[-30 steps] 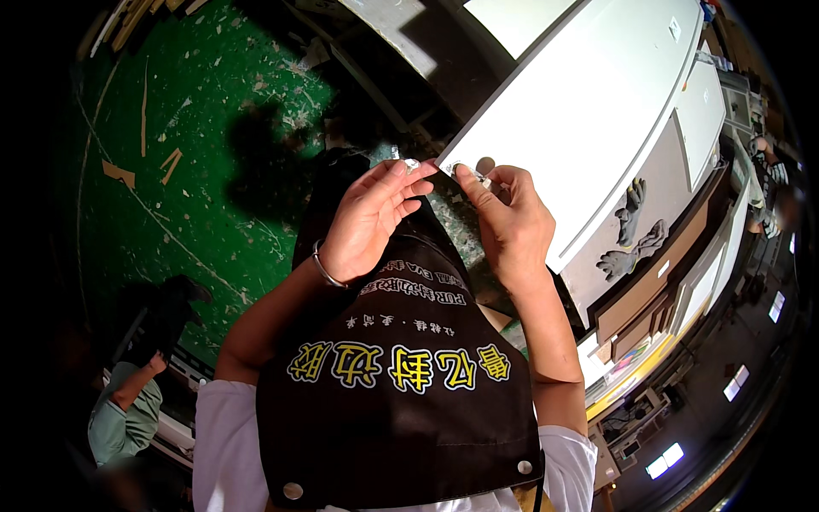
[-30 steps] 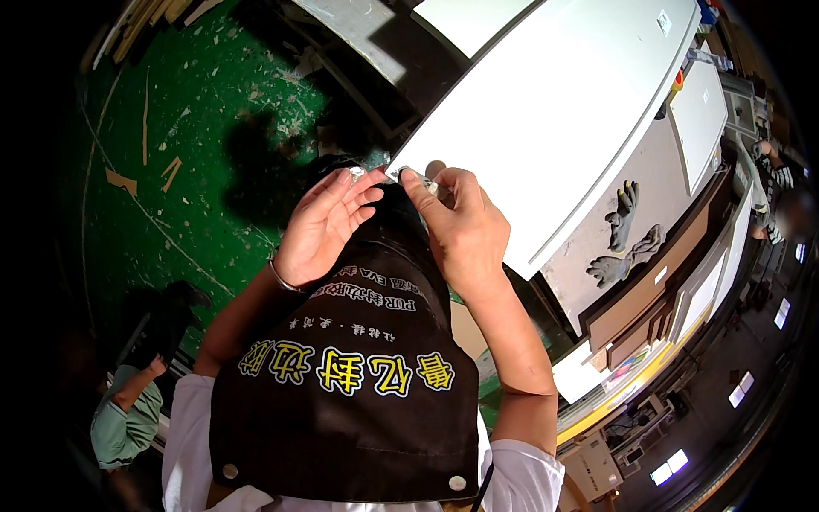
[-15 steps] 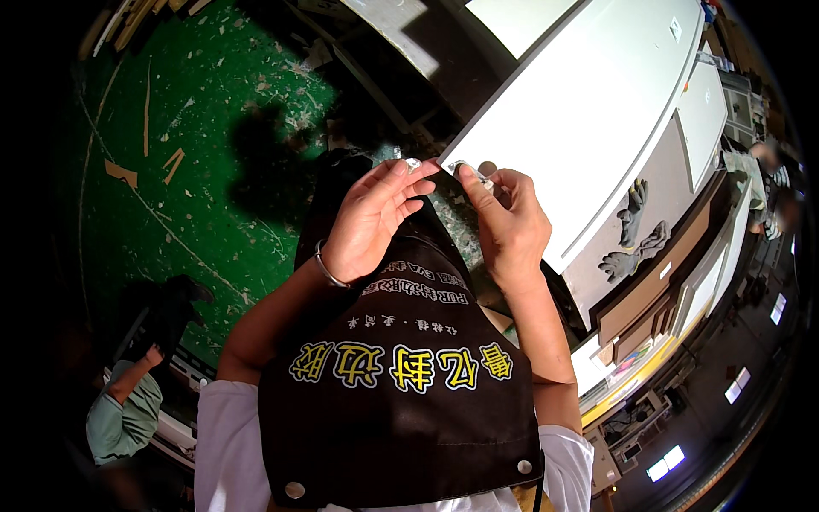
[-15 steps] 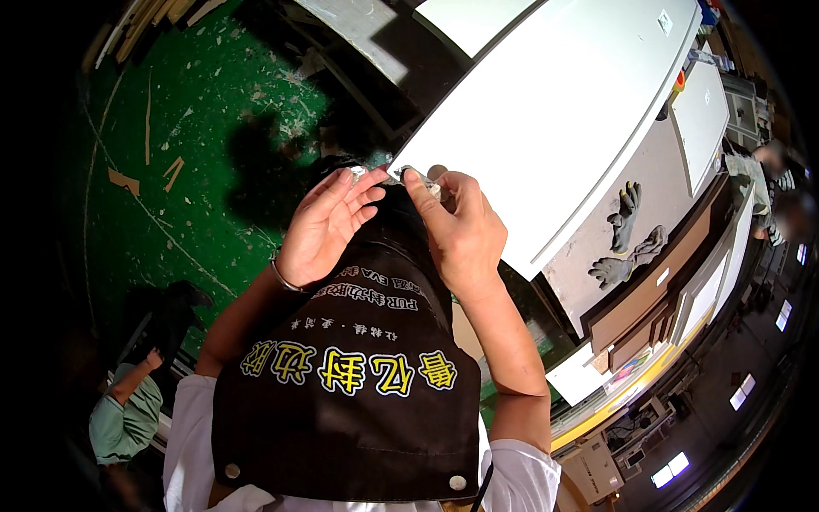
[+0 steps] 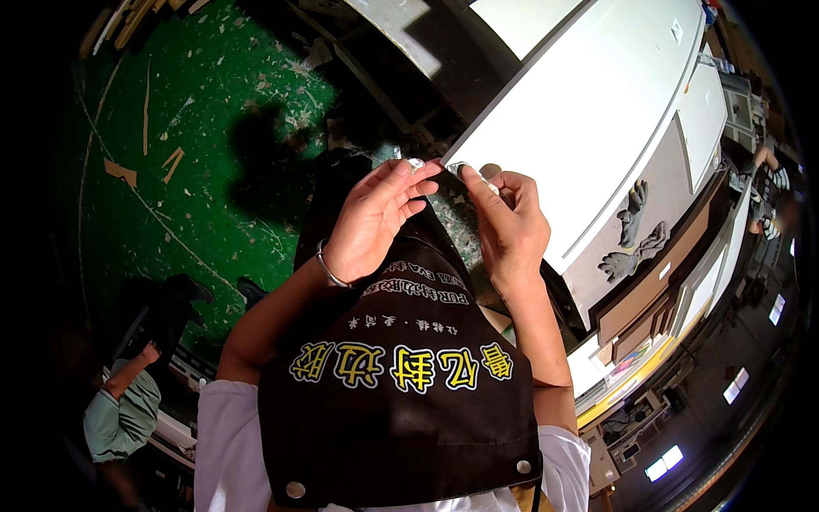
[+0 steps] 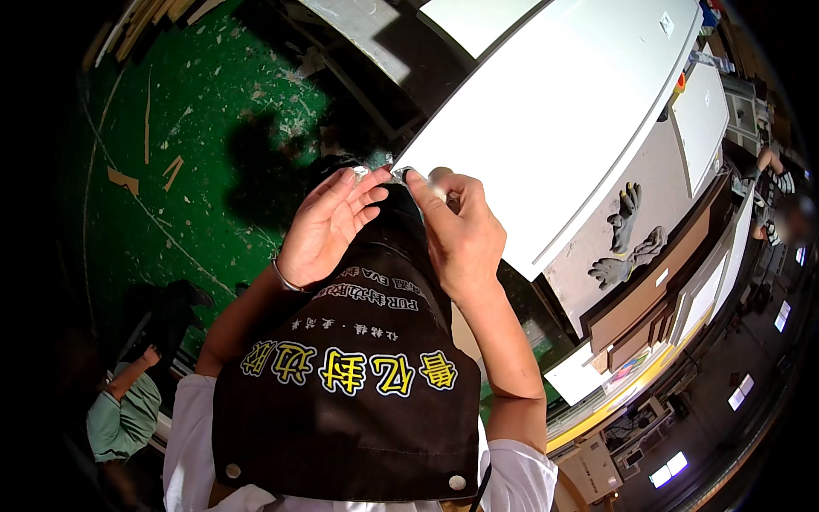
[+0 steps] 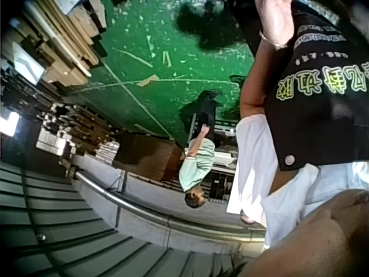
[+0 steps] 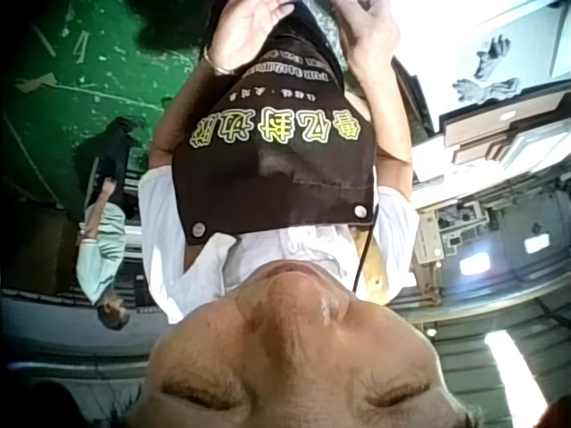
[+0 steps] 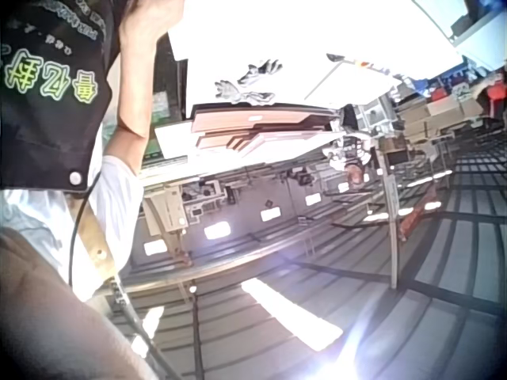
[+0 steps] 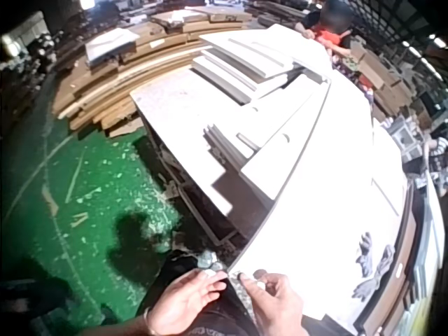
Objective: The person uses a small metal blade to scrape and trim the edges of white rectangular boards. They hold the boards with both hands, carefully running the blade along the seams to remove excess material, then place the boards onto a stack on the workbench.
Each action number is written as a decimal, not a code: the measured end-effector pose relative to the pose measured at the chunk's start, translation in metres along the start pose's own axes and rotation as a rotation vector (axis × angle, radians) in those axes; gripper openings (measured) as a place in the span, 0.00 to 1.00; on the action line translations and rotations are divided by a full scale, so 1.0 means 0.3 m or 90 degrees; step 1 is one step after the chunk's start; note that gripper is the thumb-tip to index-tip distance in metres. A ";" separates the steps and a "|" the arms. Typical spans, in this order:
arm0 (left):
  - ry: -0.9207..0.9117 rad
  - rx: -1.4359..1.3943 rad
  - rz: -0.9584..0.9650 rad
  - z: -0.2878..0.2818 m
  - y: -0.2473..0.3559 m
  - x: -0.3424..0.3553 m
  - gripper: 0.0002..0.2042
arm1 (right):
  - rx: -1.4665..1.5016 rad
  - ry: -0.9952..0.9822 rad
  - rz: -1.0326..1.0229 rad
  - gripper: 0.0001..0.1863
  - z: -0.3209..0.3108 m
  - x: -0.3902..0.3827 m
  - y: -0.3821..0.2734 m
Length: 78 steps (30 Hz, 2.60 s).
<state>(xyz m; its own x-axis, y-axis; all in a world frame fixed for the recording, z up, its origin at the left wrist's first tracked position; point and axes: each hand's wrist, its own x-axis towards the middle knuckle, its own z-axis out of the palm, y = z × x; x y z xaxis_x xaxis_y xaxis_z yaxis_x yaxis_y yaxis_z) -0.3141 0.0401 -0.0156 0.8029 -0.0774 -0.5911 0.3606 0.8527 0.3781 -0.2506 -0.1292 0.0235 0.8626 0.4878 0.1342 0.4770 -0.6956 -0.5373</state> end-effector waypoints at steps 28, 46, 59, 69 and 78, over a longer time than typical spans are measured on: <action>0.035 0.021 0.031 -0.004 -0.008 -0.007 0.10 | -0.048 -0.071 0.023 0.18 -0.043 0.033 -0.044; -0.070 0.379 0.086 0.000 -0.005 -0.055 0.08 | -0.133 -0.061 -0.288 0.16 -0.098 0.016 -0.026; 0.022 0.179 0.044 0.010 0.024 -0.013 0.12 | 0.003 0.012 -0.019 0.24 -0.017 -0.003 0.025; -0.003 0.151 0.046 0.015 0.019 0.003 0.14 | -0.054 -0.027 -0.009 0.22 -0.021 0.007 -0.004; 0.008 0.120 0.058 0.023 0.011 0.010 0.12 | -0.170 -0.065 -0.068 0.19 -0.056 0.041 -0.033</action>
<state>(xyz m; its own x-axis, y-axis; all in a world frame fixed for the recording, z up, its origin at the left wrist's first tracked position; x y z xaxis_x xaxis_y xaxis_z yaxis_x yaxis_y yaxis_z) -0.3071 0.0391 -0.0113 0.8308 0.0027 -0.5566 0.3705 0.7436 0.5566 -0.2419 -0.1251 0.0444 0.7905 0.6064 0.0862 0.6027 -0.7452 -0.2852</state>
